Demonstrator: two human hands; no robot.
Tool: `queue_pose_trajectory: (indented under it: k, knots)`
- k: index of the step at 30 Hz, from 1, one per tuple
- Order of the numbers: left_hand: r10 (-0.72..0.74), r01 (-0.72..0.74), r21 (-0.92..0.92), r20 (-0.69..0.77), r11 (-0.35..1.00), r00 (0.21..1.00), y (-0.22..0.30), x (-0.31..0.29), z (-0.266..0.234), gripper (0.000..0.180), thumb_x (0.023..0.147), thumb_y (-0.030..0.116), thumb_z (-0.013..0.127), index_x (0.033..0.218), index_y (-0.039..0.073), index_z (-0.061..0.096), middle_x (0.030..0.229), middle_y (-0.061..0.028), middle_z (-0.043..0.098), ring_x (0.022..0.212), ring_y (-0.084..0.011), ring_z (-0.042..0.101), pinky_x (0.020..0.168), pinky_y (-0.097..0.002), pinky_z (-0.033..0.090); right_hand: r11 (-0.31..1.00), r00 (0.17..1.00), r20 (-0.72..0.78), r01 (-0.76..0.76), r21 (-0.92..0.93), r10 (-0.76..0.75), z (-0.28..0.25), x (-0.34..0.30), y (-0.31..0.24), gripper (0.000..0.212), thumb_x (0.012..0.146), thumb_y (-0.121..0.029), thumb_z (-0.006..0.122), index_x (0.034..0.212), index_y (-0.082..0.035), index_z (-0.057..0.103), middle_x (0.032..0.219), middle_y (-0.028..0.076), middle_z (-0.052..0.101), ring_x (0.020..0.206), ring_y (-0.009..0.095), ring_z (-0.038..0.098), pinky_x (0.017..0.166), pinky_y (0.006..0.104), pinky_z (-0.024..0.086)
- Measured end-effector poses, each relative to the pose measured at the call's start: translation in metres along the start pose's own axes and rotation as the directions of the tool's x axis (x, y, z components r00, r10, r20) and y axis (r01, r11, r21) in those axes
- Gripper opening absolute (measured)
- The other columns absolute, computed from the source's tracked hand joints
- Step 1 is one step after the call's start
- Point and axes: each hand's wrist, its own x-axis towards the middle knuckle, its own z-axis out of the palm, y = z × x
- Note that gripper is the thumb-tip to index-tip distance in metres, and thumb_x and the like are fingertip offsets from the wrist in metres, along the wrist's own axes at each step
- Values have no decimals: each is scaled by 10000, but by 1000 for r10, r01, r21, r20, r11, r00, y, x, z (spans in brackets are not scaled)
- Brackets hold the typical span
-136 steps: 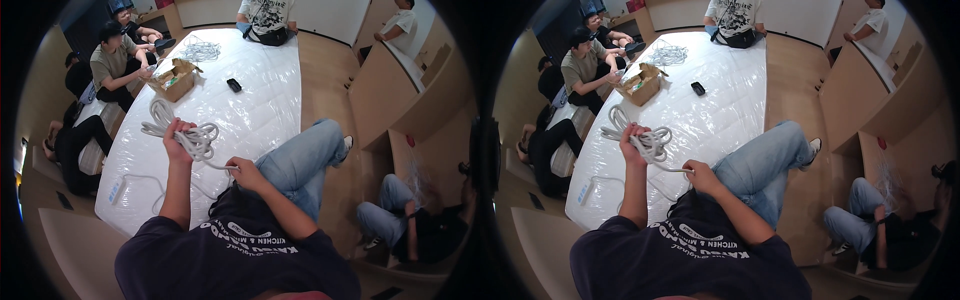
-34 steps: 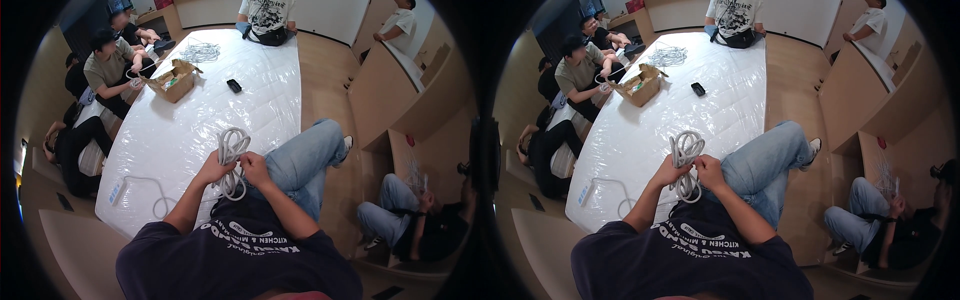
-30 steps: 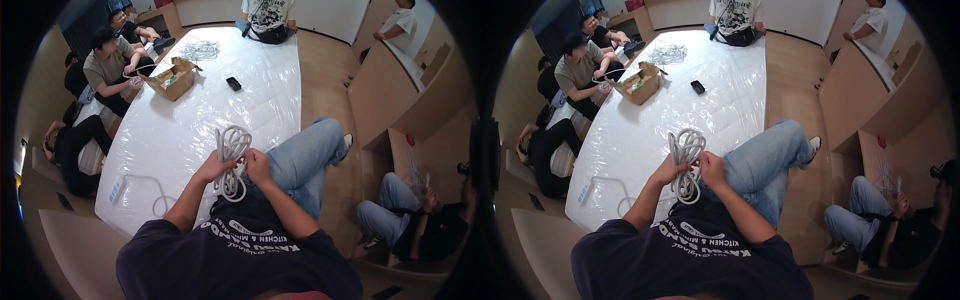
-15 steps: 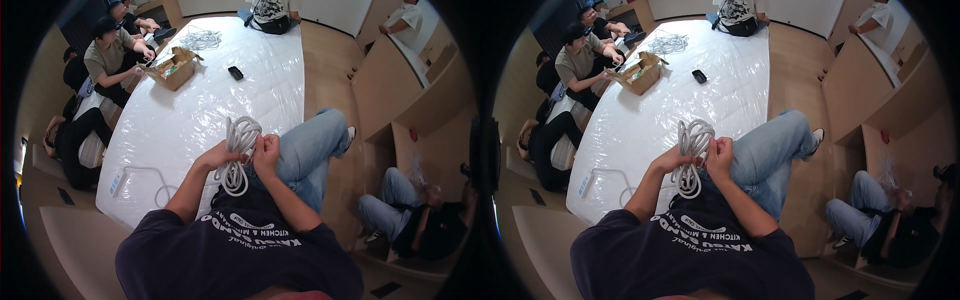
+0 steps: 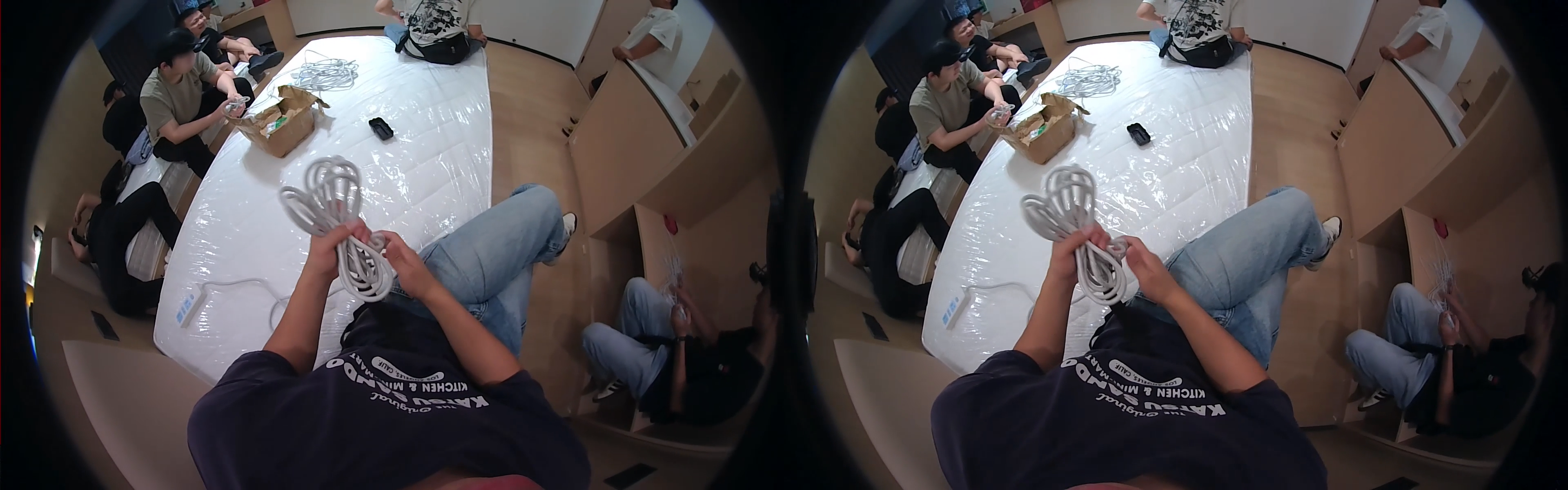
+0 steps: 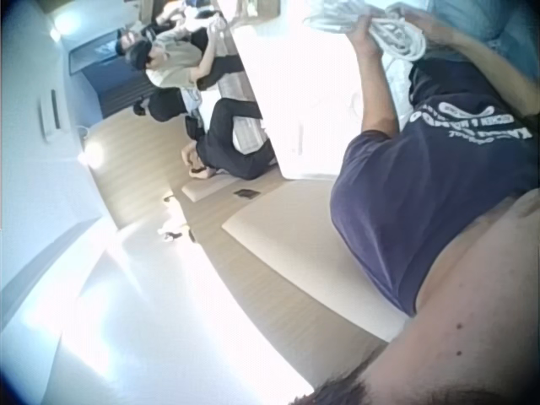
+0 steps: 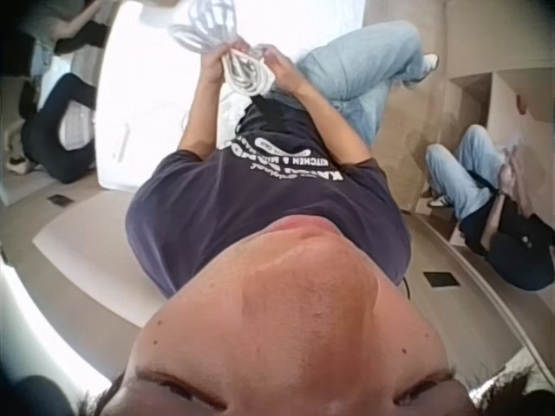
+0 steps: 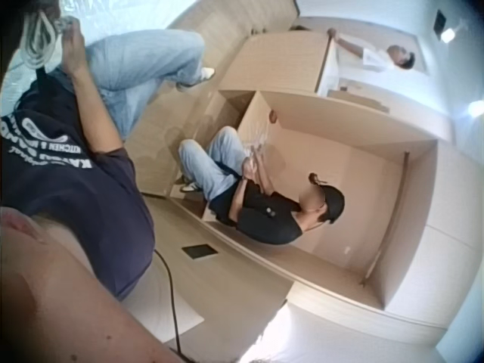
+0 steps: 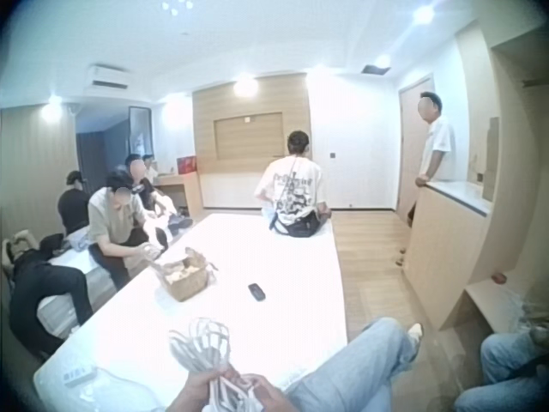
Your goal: The person untangles a white power cable by hand. They pull the cord through loops and straighten it out.
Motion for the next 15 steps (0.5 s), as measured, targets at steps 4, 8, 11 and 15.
queue_pose_trajectory:
  k: [4, 8, 11, 15]
  knots:
    - [173, -156, -411, 5, 898, 985, 19, -1, 10, 239, 891, 221, 506, 756, 24, 517, 710, -48, 503, 725, -188, 515, 838, -335, 448, 971, 968, 228, -145, 189, 100, 1, -9, -1, 588, 997, -373, 467, 1439, -18, 314, 1406, 125, 435, 1322, 192, 366, 1093, 323, 280]
    - [267, -270, -481, -76, 834, 961, 28, -2, 2, 183, 890, 206, 475, 947, 40, 530, 725, -41, 517, 720, -176, 516, 917, -372, 419, 995, 756, 648, -91, -26, 86, 7, -9, -34, 524, 901, -270, 653, 1331, -37, 463, 1357, 88, 495, 1338, 205, 364, 1138, 363, 230]
    - [264, -263, -555, -80, 789, 961, 27, -3, -1, 203, 885, 198, 490, 977, 17, 504, 726, -30, 508, 719, -167, 509, 919, -357, 410, 989, 815, 569, -148, 28, 106, 9, -11, -27, 264, 931, -257, 612, 1089, -51, 567, 1221, 66, 585, 1247, 176, 454, 1097, 361, 299]
    - [315, -1, -914, 138, 405, 939, 47, 0, -17, 116, 849, 94, 526, 870, 55, 418, 715, -18, 497, 734, -145, 512, 889, -327, 414, 960, 816, 508, -261, -104, 277, 14, -13, -27, 238, 984, -262, 515, 987, -39, 599, 962, 26, 641, 972, 116, 564, 907, 297, 430]
